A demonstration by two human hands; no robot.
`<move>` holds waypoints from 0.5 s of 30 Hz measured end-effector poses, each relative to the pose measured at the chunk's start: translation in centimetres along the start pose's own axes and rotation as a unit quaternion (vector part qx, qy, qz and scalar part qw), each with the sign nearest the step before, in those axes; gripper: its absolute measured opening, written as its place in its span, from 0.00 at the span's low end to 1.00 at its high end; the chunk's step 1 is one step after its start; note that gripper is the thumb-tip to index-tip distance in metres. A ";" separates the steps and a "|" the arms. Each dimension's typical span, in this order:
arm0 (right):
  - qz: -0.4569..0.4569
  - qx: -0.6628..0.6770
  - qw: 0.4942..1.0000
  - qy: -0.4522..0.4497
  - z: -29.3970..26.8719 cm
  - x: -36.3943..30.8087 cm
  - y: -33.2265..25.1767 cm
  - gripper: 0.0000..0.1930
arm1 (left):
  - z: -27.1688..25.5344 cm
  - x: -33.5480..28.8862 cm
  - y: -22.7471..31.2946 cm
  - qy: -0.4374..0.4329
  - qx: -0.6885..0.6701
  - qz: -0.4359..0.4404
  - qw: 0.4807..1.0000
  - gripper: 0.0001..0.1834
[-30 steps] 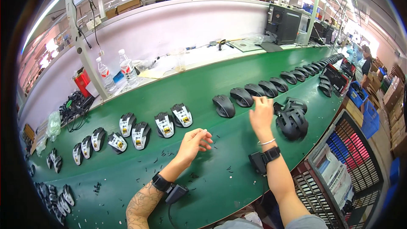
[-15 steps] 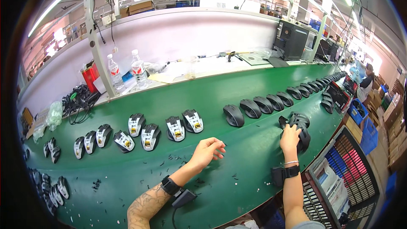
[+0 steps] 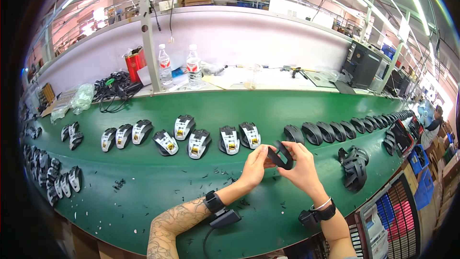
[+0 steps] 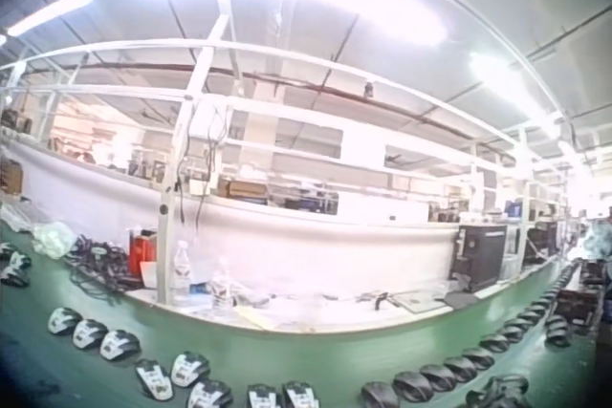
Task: The person assembles computer mice by hand at a factory workstation. They pick up a mouse body and a shell, fit them together, and place the completed unit on the table. The process is repeated for multiple units, with the person occasionally retrieving parts from a nearby bin.
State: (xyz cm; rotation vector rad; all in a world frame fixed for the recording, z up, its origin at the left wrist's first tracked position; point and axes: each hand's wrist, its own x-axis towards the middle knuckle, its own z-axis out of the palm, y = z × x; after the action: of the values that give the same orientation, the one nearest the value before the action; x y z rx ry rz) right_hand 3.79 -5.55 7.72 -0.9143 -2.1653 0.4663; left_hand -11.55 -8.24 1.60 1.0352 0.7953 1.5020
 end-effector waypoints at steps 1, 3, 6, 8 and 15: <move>-0.003 0.011 1.000 0.007 0.5 0.5 -0.1 0.32 | -0.1 0.0 0.4 0.008 -0.014 0.023 1.000 0.20; -0.016 0.042 0.999 0.004 1.0 1.2 0.1 0.31 | -0.2 0.1 0.8 0.040 0.017 0.034 0.998 0.19; -0.042 0.086 0.995 -0.003 1.7 1.4 0.6 0.30 | -0.6 0.0 1.5 0.089 0.011 0.007 0.996 0.17; -0.046 0.143 0.989 -0.001 2.2 1.2 0.9 0.30 | -1.1 0.3 1.7 0.082 -0.004 -0.021 0.996 0.16; 0.059 0.165 0.982 0.073 3.1 0.6 2.1 0.33 | -5.5 6.1 4.3 -0.109 0.250 -0.075 0.959 0.22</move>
State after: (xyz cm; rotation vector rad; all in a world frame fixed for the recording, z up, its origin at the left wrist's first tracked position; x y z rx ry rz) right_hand 2.20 -3.80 4.80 -0.8631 -1.8376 0.7658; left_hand -18.43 -2.76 4.43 1.4502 1.0971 1.0537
